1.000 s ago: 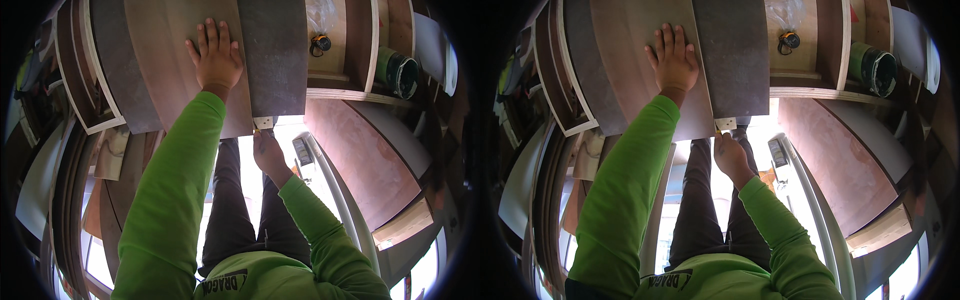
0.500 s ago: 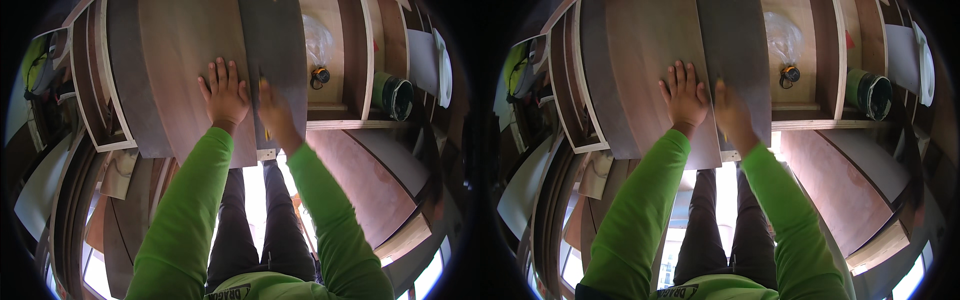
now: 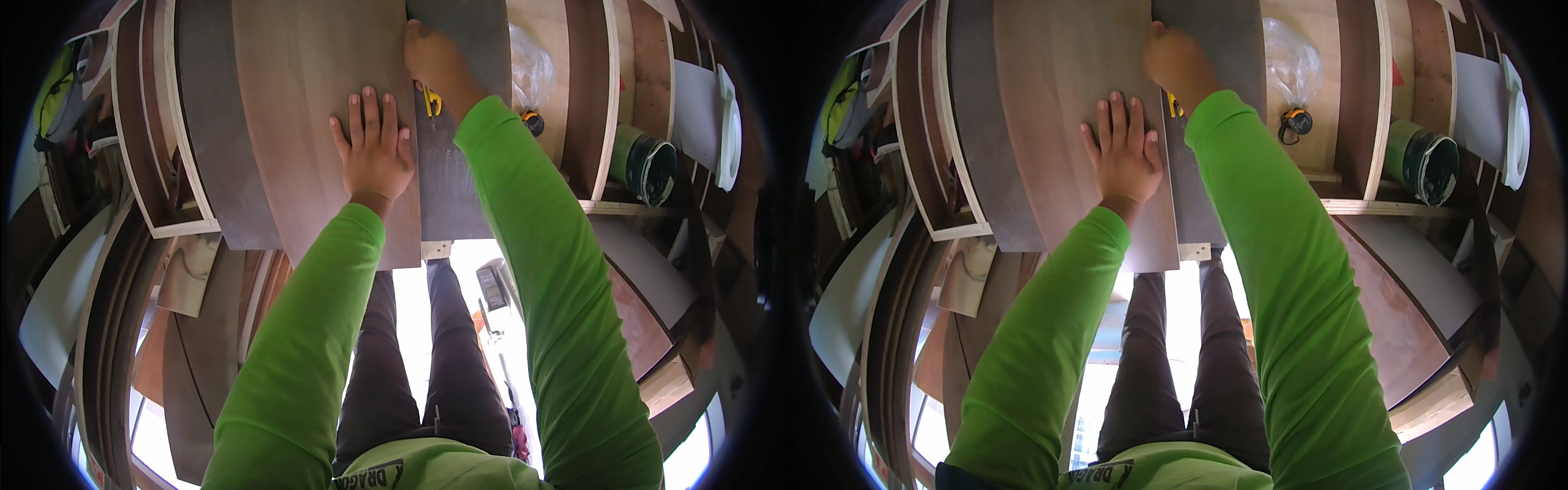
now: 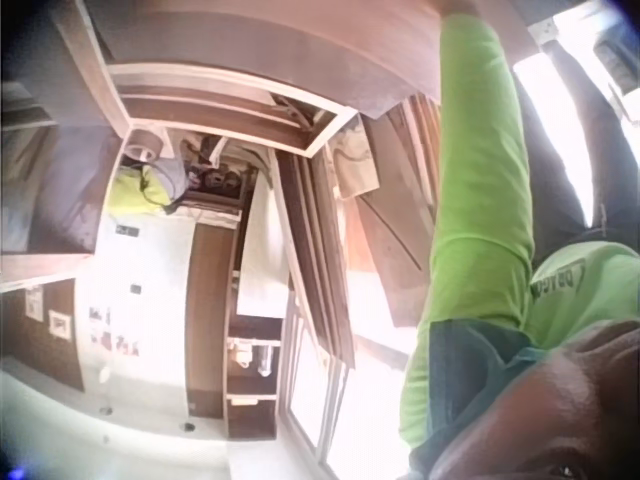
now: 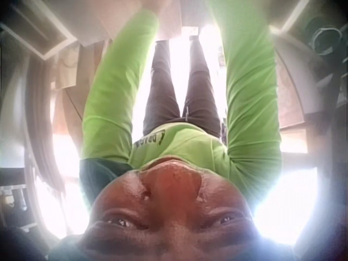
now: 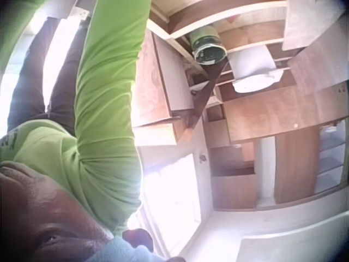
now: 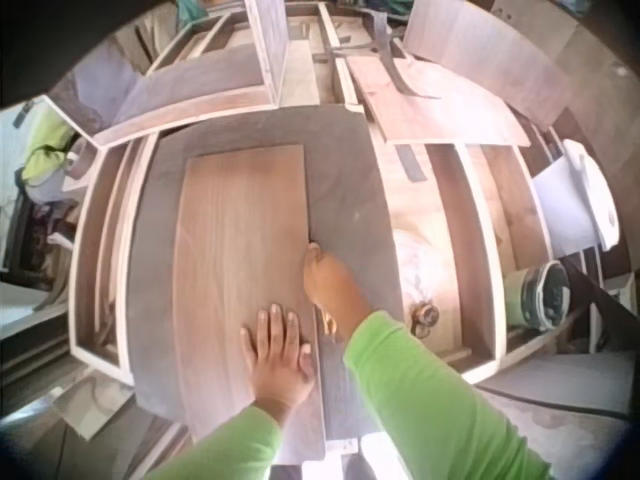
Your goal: The person positions a rectangular laminate sheet on a workbench and uses a utility knife to score and cut along a straight line. The person repeatedly runs the blade along the cut line to separate the material.
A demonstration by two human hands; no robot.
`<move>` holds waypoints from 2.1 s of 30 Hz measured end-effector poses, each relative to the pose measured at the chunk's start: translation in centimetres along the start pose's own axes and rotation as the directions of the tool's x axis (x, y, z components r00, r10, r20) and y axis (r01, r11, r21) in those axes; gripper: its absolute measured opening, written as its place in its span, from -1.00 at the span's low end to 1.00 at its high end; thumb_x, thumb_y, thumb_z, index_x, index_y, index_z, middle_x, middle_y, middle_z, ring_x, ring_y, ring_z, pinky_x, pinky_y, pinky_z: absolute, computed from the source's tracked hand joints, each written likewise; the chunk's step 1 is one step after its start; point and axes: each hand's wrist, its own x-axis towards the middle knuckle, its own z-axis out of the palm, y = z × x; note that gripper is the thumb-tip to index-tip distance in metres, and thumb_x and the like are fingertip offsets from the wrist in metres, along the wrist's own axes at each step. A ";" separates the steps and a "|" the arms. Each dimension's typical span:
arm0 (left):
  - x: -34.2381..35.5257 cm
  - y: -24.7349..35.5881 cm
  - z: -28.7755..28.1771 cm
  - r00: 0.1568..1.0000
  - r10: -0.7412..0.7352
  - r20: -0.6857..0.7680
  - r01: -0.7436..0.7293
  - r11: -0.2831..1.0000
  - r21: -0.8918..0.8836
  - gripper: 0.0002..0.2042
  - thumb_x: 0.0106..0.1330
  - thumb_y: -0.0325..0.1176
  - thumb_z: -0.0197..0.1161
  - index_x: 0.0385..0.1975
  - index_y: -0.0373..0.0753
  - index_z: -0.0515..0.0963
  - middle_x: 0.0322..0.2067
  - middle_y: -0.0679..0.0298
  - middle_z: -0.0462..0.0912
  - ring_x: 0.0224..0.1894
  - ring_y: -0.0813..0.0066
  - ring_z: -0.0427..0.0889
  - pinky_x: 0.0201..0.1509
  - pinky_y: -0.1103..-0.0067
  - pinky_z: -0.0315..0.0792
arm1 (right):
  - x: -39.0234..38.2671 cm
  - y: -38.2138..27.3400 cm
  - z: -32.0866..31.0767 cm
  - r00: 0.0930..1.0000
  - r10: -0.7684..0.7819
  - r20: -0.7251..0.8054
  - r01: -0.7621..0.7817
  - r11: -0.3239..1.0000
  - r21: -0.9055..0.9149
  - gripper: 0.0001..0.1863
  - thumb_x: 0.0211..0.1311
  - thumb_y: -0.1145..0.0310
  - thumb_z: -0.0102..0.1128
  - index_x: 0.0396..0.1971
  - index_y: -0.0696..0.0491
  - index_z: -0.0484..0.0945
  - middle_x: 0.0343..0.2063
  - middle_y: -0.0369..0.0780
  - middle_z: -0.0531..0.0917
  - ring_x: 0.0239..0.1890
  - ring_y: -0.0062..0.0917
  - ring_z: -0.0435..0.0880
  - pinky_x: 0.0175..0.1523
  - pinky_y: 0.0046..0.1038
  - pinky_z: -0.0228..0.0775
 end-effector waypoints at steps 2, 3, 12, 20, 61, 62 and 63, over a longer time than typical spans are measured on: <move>0.3 0.1 0.1 1.000 0.002 0.019 -0.002 1.000 0.002 -0.45 0.50 -0.11 -0.16 0.44 -0.15 0.25 0.51 0.07 0.07 0.56 0.04 0.00 0.54 -0.07 -0.35 | -0.5 0.4 -0.2 0.998 0.015 0.061 -0.011 0.999 -0.051 -0.61 0.46 0.27 -0.19 0.02 0.21 0.49 -0.14 0.13 0.67 -0.09 0.00 0.71 -0.03 -0.09 0.59; 0.2 -0.1 0.1 1.000 -0.002 0.015 0.002 1.000 0.006 -0.45 0.50 -0.11 -0.16 0.45 -0.15 0.25 0.52 0.08 0.07 0.56 0.04 0.00 0.55 -0.07 -0.35 | -0.8 -0.3 -0.7 0.988 0.075 0.133 -0.072 0.997 -0.031 -0.63 0.44 0.28 -0.16 0.02 0.21 0.49 -0.15 0.13 0.67 -0.10 0.00 0.71 -0.04 -0.09 0.59; 0.1 -0.3 0.6 0.999 -0.034 0.033 0.033 0.999 0.017 -0.45 0.53 -0.08 -0.22 0.48 -0.07 0.18 0.55 0.17 -0.01 0.59 0.14 -0.10 0.57 -0.03 -0.39 | -17.6 0.1 2.8 0.974 0.111 0.197 -0.087 0.988 -0.125 -0.63 0.51 0.19 -0.19 -0.09 0.21 0.46 -0.28 0.07 0.67 -0.24 0.02 0.70 -0.13 -0.05 0.57; 0.1 -0.2 0.6 0.998 -0.031 0.053 0.025 0.994 0.108 -0.43 0.54 -0.07 -0.28 0.52 -0.06 0.11 0.55 0.16 -0.03 0.59 0.11 -0.11 0.58 0.01 -0.39 | -32.3 2.0 5.8 0.911 0.323 0.256 -0.346 0.937 0.048 -0.49 0.57 0.09 -0.26 -0.33 0.20 0.53 -0.50 0.15 0.65 -0.40 0.07 0.68 -0.20 -0.03 0.55; 0.2 -0.1 1.2 1.000 -0.007 -0.029 0.008 0.998 0.055 -0.44 0.51 -0.10 -0.19 0.49 -0.07 0.16 0.53 0.13 0.04 0.57 0.10 -0.05 0.56 -0.04 -0.31 | -39.6 4.2 8.7 0.954 0.273 0.125 -0.285 0.955 0.085 -0.61 0.53 0.18 -0.09 -0.42 0.17 0.49 -0.68 0.02 0.60 -0.59 -0.05 0.64 -0.45 -0.07 0.50; 0.1 0.0 1.2 1.000 -0.006 -0.024 0.007 0.998 0.054 -0.44 0.51 -0.10 -0.19 0.49 -0.07 0.16 0.53 0.13 0.04 0.57 0.10 -0.05 0.56 -0.04 -0.31 | -39.6 4.6 8.6 0.974 0.211 0.083 -0.218 0.972 0.082 -0.61 0.53 0.18 -0.09 -0.41 0.17 0.49 -0.67 0.03 0.60 -0.59 -0.05 0.64 -0.45 -0.07 0.50; 0.0 0.0 1.3 1.000 -0.002 -0.030 0.003 0.999 0.047 -0.44 0.51 -0.10 -0.18 0.49 -0.07 0.16 0.53 0.13 0.04 0.57 0.10 -0.05 0.56 -0.04 -0.31 | -39.5 4.8 8.7 0.988 0.148 0.041 -0.151 0.986 0.076 -0.61 0.53 0.18 -0.09 -0.40 0.18 0.49 -0.66 0.04 0.60 -0.58 -0.05 0.64 -0.45 -0.07 0.50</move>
